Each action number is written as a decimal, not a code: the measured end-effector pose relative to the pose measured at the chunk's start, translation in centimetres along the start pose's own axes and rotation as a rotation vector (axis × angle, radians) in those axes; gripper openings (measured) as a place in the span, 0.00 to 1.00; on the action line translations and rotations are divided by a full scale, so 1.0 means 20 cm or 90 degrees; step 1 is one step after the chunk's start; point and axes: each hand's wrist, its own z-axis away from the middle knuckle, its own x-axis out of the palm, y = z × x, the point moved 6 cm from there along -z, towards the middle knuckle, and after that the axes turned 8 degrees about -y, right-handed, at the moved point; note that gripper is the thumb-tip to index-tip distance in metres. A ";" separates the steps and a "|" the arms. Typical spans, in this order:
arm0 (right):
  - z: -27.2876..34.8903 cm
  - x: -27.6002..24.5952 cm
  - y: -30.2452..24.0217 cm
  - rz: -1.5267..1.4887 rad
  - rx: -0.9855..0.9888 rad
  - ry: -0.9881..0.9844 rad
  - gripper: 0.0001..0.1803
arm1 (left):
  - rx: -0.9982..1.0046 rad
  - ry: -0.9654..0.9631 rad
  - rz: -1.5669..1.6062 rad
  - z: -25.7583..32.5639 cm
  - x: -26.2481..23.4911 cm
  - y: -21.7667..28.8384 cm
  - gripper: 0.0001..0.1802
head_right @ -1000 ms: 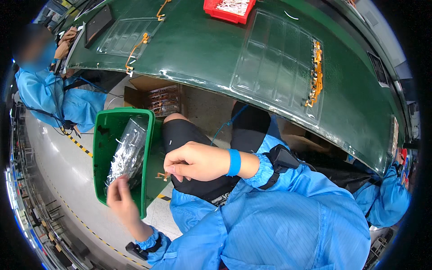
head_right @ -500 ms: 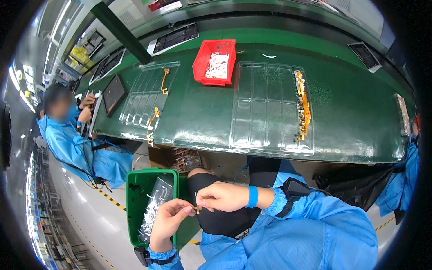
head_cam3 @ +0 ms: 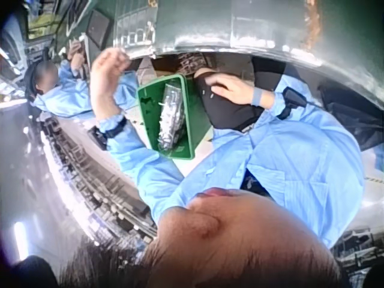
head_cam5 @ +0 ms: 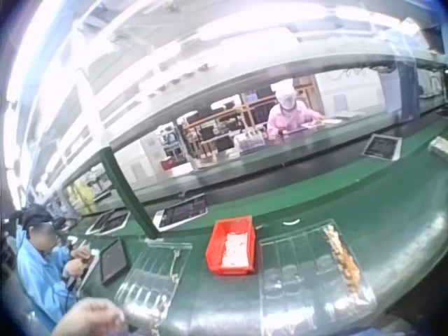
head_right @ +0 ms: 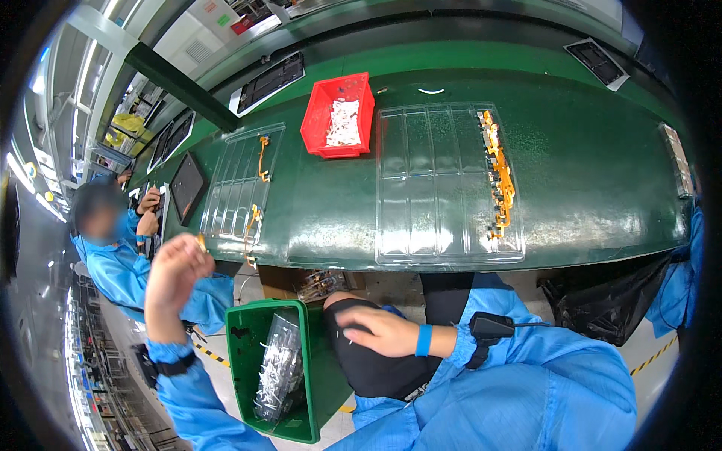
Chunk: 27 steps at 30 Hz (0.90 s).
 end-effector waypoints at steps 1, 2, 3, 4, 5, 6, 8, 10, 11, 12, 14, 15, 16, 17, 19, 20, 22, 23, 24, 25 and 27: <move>0.04 0.08 0.13 -0.040 0.068 -0.080 0.15 | 0.008 0.018 0.002 -0.07 -0.08 0.05 0.06; 0.08 0.16 0.22 -0.054 0.079 -0.119 0.15 | -0.003 0.133 -0.042 -0.09 -0.15 0.11 0.06; 0.12 0.22 0.29 -0.046 0.108 -0.153 0.16 | -0.014 0.133 -0.042 -0.18 -0.21 0.13 0.06; 0.17 0.29 0.37 -0.038 0.137 -0.197 0.15 | -0.027 0.143 -0.044 -0.23 -0.28 0.15 0.07; 0.20 0.36 0.44 -0.030 0.147 -0.236 0.14 | -0.030 0.161 -0.027 -0.26 -0.35 0.16 0.08; 0.22 0.40 0.50 -0.021 0.159 -0.271 0.14 | -0.033 0.176 -0.009 -0.31 -0.40 0.15 0.09; 0.18 0.38 0.52 -0.041 0.152 -0.251 0.13 | -0.041 0.193 -0.014 -0.41 -0.45 0.16 0.11; 0.17 0.33 0.55 -0.061 0.148 -0.226 0.12 | -0.039 0.214 0.006 -0.49 -0.48 0.14 0.12; 0.16 0.31 0.58 -0.029 0.167 -0.229 0.11 | -0.042 0.247 0.015 -0.50 -0.50 0.12 0.12; 0.16 0.32 0.61 0.000 0.183 -0.239 0.10 | -0.046 0.251 0.016 -0.48 -0.56 0.09 0.12; 0.17 0.31 0.62 -0.003 0.186 -0.233 0.10 | -0.064 0.241 0.072 -0.46 -0.67 -0.01 0.10; 0.16 0.32 0.63 0.013 0.192 -0.243 0.10 | -0.062 0.253 0.096 -0.44 -0.67 -0.07 0.11; 0.17 0.32 0.63 0.030 0.195 -0.252 0.10 | -0.068 0.250 0.096 -0.42 -0.68 -0.11 0.11; 0.16 0.32 0.63 0.026 0.198 -0.250 0.10 | -0.062 0.238 0.122 -0.40 -0.70 -0.17 0.10; 0.16 0.33 0.62 0.029 0.182 -0.247 0.10 | -0.064 0.266 0.153 -0.30 -0.69 -0.26 0.09; 0.16 0.32 0.61 0.025 0.185 -0.246 0.10 | -0.075 0.305 0.159 -0.26 -0.69 -0.31 0.08; 0.16 0.32 0.59 0.029 0.186 -0.248 0.10 | -0.082 0.336 0.197 -0.18 -0.67 -0.41 0.07; 0.16 0.31 0.58 0.027 0.189 -0.247 0.10 | -0.086 0.353 0.193 -0.15 -0.71 -0.47 0.07; 0.16 0.32 0.57 0.026 0.185 -0.255 0.10 | -0.085 0.392 0.192 -0.10 -0.73 -0.53 0.08; 0.16 0.33 0.57 0.025 0.182 -0.262 0.10 | -0.085 0.422 0.191 -0.06 -0.74 -0.57 0.08; 0.16 0.35 0.58 0.024 0.183 -0.267 0.10 | -0.086 0.453 0.191 -0.02 -0.75 -0.64 0.09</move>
